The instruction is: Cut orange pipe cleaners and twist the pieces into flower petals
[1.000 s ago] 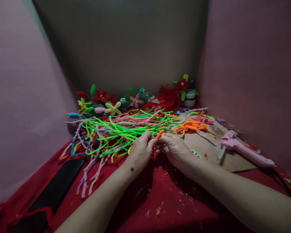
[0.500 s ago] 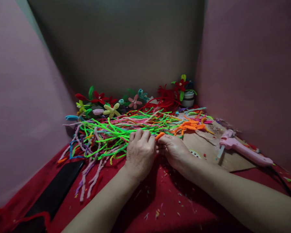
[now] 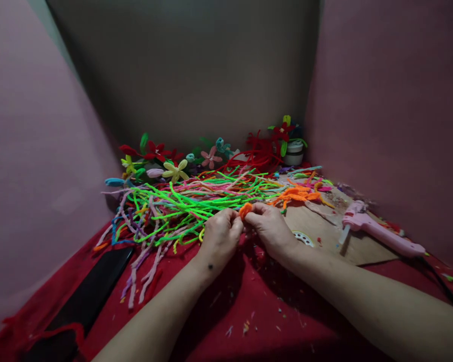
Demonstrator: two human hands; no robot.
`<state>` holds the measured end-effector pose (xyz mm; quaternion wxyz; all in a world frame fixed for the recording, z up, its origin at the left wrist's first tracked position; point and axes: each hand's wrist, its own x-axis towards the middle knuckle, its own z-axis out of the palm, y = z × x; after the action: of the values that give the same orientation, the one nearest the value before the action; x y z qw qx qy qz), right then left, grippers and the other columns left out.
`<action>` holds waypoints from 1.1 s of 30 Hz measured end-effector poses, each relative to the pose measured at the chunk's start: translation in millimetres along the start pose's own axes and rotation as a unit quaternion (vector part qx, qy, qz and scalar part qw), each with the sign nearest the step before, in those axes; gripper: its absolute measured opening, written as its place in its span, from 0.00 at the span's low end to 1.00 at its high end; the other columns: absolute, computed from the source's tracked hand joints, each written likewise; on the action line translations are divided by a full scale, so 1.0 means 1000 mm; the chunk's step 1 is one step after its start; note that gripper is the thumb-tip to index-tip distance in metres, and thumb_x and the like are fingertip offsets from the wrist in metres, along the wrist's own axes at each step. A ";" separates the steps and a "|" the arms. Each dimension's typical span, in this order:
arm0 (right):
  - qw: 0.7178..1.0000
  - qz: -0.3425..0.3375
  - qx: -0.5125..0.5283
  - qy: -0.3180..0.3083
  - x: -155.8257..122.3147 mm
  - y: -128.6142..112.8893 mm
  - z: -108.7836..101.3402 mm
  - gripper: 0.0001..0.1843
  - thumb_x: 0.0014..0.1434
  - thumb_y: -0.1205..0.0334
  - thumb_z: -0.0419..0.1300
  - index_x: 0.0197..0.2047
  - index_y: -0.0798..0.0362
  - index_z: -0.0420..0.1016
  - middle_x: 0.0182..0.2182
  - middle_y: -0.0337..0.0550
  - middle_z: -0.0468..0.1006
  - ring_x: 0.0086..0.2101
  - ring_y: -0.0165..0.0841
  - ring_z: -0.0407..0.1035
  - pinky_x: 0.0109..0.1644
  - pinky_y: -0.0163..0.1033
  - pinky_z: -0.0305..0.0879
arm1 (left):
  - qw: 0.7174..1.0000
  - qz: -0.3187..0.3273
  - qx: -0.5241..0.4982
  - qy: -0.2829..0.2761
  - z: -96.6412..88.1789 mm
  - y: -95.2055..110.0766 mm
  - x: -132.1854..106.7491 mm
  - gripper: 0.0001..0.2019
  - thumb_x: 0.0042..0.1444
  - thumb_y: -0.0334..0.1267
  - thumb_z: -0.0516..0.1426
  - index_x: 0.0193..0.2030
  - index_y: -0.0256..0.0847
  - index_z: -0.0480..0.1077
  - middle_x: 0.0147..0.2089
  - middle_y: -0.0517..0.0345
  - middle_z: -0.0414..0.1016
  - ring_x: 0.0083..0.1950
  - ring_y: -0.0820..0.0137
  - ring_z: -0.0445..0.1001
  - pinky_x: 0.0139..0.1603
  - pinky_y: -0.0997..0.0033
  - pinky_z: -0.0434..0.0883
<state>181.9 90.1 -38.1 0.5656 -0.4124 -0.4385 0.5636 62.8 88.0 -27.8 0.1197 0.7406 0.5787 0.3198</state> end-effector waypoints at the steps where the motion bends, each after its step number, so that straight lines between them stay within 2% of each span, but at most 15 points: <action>1: 0.999 0.022 0.026 -0.007 0.000 0.000 0.000 0.02 0.37 0.69 0.55 0.20 0.55 0.64 0.15 0.32 0.66 0.17 0.24 0.59 0.20 0.31 0.56 | 1.000 -0.005 -0.023 -0.006 -0.001 -0.001 0.001 0.08 0.52 0.34 0.49 0.29 0.38 0.69 0.28 0.58 0.73 0.28 0.73 0.69 0.30 0.75 0.62; 4: 0.992 0.074 0.104 -0.025 0.003 0.004 0.001 0.03 0.36 0.69 0.55 0.21 0.55 0.64 0.16 0.35 0.68 0.17 0.26 0.62 0.22 0.33 0.59 | 0.999 0.019 -0.028 -0.003 -0.001 -0.002 0.002 0.09 0.53 0.35 0.49 0.30 0.38 0.69 0.29 0.58 0.73 0.30 0.73 0.70 0.32 0.75 0.63; 6: 0.985 0.091 0.142 -0.026 0.004 0.006 0.002 0.03 0.35 0.71 0.54 0.19 0.55 0.64 0.14 0.34 0.66 0.16 0.25 0.61 0.22 0.32 0.58 | 0.997 0.065 0.028 0.016 0.000 -0.001 -0.001 0.08 0.54 0.34 0.49 0.32 0.38 0.69 0.31 0.56 0.74 0.32 0.72 0.70 0.33 0.74 0.64; 9: 0.974 0.131 0.187 -0.019 0.003 0.007 0.004 0.02 0.34 0.71 0.53 0.15 0.56 0.63 0.12 0.35 0.64 0.16 0.24 0.59 0.21 0.32 0.56 | 0.980 0.137 0.139 0.040 0.004 0.001 -0.006 0.09 0.56 0.32 0.47 0.33 0.37 0.67 0.32 0.54 0.72 0.34 0.69 0.71 0.35 0.72 0.65; 11: 0.971 0.141 0.194 -0.015 0.001 0.005 0.005 0.03 0.33 0.71 0.51 0.13 0.56 0.62 0.11 0.35 0.64 0.16 0.24 0.58 0.21 0.32 0.55 | 0.972 0.150 0.176 0.044 0.005 0.003 -0.009 0.08 0.57 0.33 0.46 0.34 0.37 0.66 0.32 0.54 0.72 0.33 0.69 0.71 0.34 0.72 0.65; 15: 0.986 0.067 0.151 -0.024 -0.003 0.000 0.007 0.04 0.33 0.71 0.51 0.12 0.55 0.60 0.11 0.32 0.61 0.15 0.23 0.55 0.20 0.32 0.51 | 0.968 0.150 0.194 0.046 0.007 0.006 -0.011 0.08 0.58 0.32 0.45 0.36 0.36 0.64 0.32 0.53 0.71 0.34 0.69 0.71 0.34 0.72 0.66; 19: 0.997 -0.002 0.076 -0.021 -0.005 0.002 0.005 0.03 0.38 0.69 0.52 0.16 0.54 0.62 0.14 0.31 0.63 0.17 0.24 0.55 0.21 0.31 0.51 | 0.962 0.160 0.217 0.039 0.005 0.006 -0.010 0.09 0.58 0.31 0.44 0.36 0.35 0.64 0.33 0.50 0.70 0.34 0.67 0.70 0.34 0.71 0.66; 22: 0.999 -0.040 0.031 -0.019 -0.003 0.007 0.003 0.01 0.41 0.68 0.53 0.21 0.54 0.65 0.18 0.33 0.67 0.20 0.25 0.58 0.23 0.31 0.54 | 0.974 0.146 0.169 0.026 -0.001 0.006 -0.005 0.08 0.56 0.31 0.46 0.33 0.35 0.65 0.31 0.52 0.70 0.32 0.69 0.70 0.34 0.71 0.65; 27: 0.997 -0.056 0.039 -0.029 -0.001 0.014 0.000 0.04 0.43 0.68 0.54 0.26 0.55 0.67 0.20 0.33 0.68 0.21 0.25 0.60 0.26 0.31 0.57 | 0.997 0.063 -0.017 -0.033 -0.013 0.006 0.001 0.07 0.53 0.32 0.48 0.27 0.38 0.66 0.23 0.60 0.69 0.24 0.74 0.67 0.27 0.75 0.63; 29: 0.997 -0.064 0.042 -0.031 -0.001 0.014 0.000 0.04 0.43 0.68 0.55 0.27 0.55 0.68 0.20 0.33 0.68 0.21 0.25 0.60 0.26 0.31 0.58 | 0.992 0.004 -0.104 -0.067 -0.016 0.006 0.002 0.06 0.52 0.33 0.49 0.27 0.39 0.65 0.19 0.63 0.66 0.20 0.76 0.65 0.23 0.77 0.62; 31: 0.996 -0.069 0.038 -0.036 -0.001 0.013 -0.001 0.04 0.44 0.68 0.56 0.28 0.55 0.69 0.21 0.34 0.69 0.22 0.25 0.61 0.27 0.32 0.59 | 0.975 -0.049 -0.189 -0.103 -0.017 0.007 0.003 0.05 0.51 0.33 0.49 0.26 0.39 0.63 0.16 0.66 0.64 0.16 0.76 0.64 0.18 0.78 0.61; 33: 0.996 -0.070 0.036 -0.045 -0.001 0.012 -0.002 0.04 0.45 0.67 0.57 0.28 0.56 0.70 0.21 0.35 0.70 0.22 0.25 0.62 0.28 0.32 0.60 | 0.958 -0.070 -0.247 -0.129 -0.019 0.007 0.004 0.05 0.51 0.33 0.50 0.26 0.39 0.63 0.15 0.67 0.64 0.14 0.77 0.63 0.16 0.79 0.61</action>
<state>180.4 89.3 -49.6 0.5980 -0.3342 -0.4705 0.5562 57.0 86.1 -8.2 0.3946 0.6807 0.5118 0.3448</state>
